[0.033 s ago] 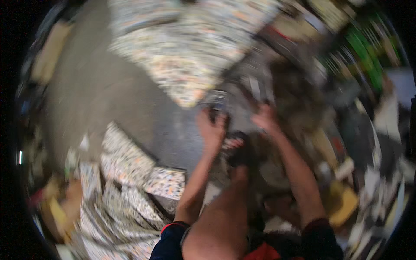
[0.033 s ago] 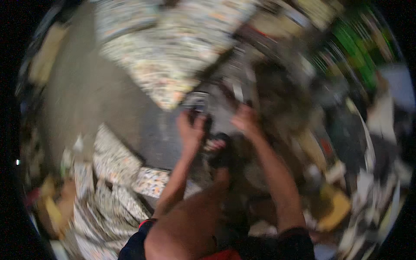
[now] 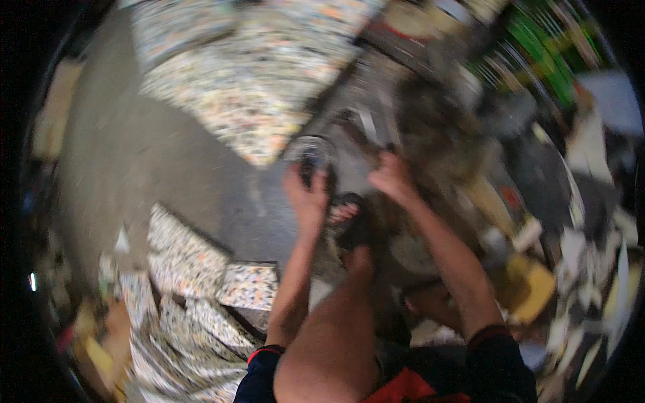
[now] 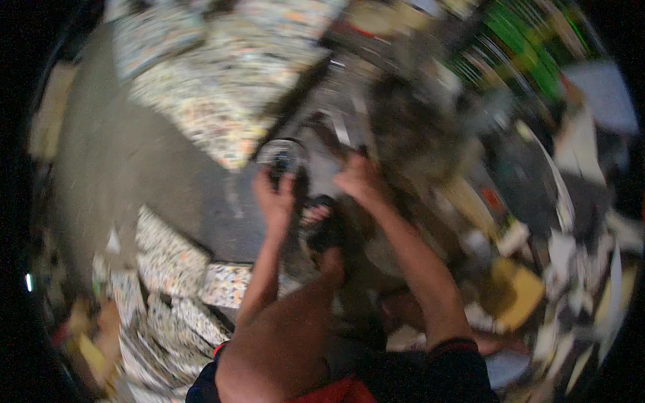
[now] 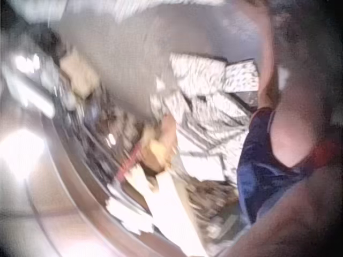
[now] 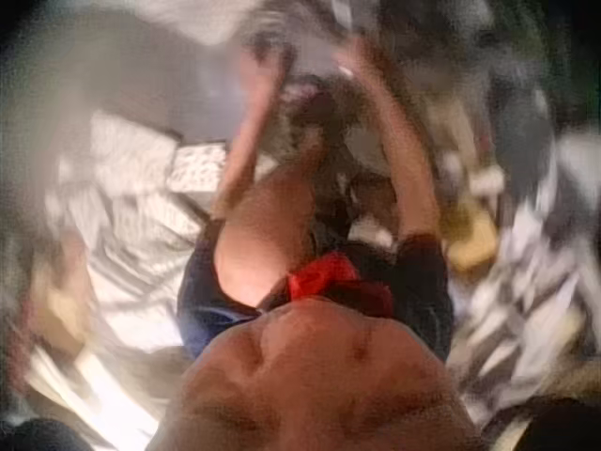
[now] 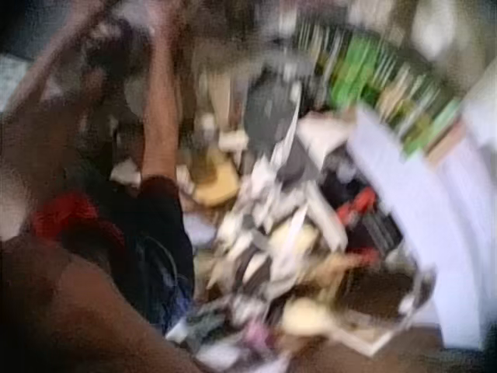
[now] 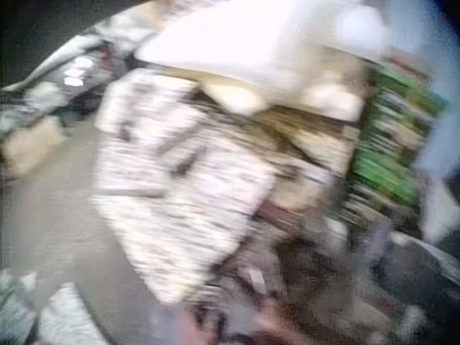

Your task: The person sharpens a long metal blade using a grinding wheel and a metal file. They repeatedly position the blade against the grinding wheel, then file the edge by hand, inspecting the blade between passes.

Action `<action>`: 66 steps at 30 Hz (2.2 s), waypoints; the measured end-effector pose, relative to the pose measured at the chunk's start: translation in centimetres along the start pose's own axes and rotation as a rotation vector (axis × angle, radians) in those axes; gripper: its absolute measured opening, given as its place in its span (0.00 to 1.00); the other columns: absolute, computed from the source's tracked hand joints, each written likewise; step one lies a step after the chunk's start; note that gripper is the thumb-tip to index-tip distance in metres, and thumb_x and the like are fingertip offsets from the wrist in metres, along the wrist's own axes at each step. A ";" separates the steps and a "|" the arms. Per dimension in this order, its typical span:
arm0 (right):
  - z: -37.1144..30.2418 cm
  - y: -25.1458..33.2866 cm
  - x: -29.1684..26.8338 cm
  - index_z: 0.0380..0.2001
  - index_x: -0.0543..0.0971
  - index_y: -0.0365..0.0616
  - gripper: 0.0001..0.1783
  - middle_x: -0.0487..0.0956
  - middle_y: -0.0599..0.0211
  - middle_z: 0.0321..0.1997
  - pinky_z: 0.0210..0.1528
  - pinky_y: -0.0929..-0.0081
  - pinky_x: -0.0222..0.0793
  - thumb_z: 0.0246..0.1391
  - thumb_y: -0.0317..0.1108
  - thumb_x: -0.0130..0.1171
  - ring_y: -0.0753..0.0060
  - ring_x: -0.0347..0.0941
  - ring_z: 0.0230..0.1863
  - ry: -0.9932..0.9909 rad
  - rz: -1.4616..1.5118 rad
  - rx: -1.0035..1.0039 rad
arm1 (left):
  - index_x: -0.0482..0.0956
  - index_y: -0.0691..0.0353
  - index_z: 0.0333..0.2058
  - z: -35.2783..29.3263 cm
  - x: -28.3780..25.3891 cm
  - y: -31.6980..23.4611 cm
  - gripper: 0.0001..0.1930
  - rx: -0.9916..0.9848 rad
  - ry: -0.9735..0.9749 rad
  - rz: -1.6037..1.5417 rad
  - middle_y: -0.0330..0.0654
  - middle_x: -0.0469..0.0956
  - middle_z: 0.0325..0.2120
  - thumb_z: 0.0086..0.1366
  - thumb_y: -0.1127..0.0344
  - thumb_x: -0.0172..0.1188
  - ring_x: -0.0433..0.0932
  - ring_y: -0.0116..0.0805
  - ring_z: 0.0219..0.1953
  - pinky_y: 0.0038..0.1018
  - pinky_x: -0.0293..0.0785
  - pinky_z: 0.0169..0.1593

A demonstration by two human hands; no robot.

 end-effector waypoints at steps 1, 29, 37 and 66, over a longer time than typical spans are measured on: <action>-2.3 0.2 -0.9 0.59 0.72 0.38 0.33 0.75 0.46 0.57 0.55 0.49 0.72 0.53 0.44 0.64 0.45 0.73 0.57 0.006 0.070 0.047 | 0.73 0.73 0.51 0.2 -1.0 -0.3 0.26 0.022 -0.039 0.020 0.64 0.75 0.48 0.62 0.56 0.62 0.73 0.63 0.51 0.48 0.68 0.56; -19.6 -10.3 2.2 0.50 0.71 0.40 0.25 0.73 0.43 0.49 0.47 0.45 0.72 0.55 0.43 0.64 0.35 0.74 0.47 -0.200 -0.011 0.011 | 0.83 0.62 0.37 -6.3 6.2 2.1 0.15 -0.102 0.416 0.438 0.52 0.82 0.27 0.59 0.56 0.68 0.83 0.50 0.31 0.40 0.76 0.36; -12.9 -7.4 1.7 0.51 0.66 0.38 0.28 0.74 0.45 0.46 0.47 0.43 0.70 0.53 0.40 0.65 0.36 0.73 0.49 -0.226 -0.058 0.098 | 0.83 0.61 0.37 -6.3 6.4 2.6 0.15 -0.118 0.431 0.436 0.53 0.83 0.28 0.60 0.55 0.67 0.82 0.54 0.33 0.41 0.76 0.38; -16.1 -5.3 6.6 0.41 0.75 0.34 0.18 0.78 0.42 0.41 0.48 0.54 0.68 0.63 0.42 0.53 0.40 0.75 0.45 -0.419 0.642 0.057 | 0.77 0.66 0.43 -7.8 10.0 1.4 0.12 -0.466 0.613 -0.450 0.34 0.78 0.33 0.70 0.63 0.59 0.71 0.22 0.35 0.23 0.69 0.41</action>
Point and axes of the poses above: each hand's wrist, its own z-axis towards the middle knuckle, its own x-axis out of the palm, y = z × x, the point moved 8 cm from there along z, towards the middle knuckle
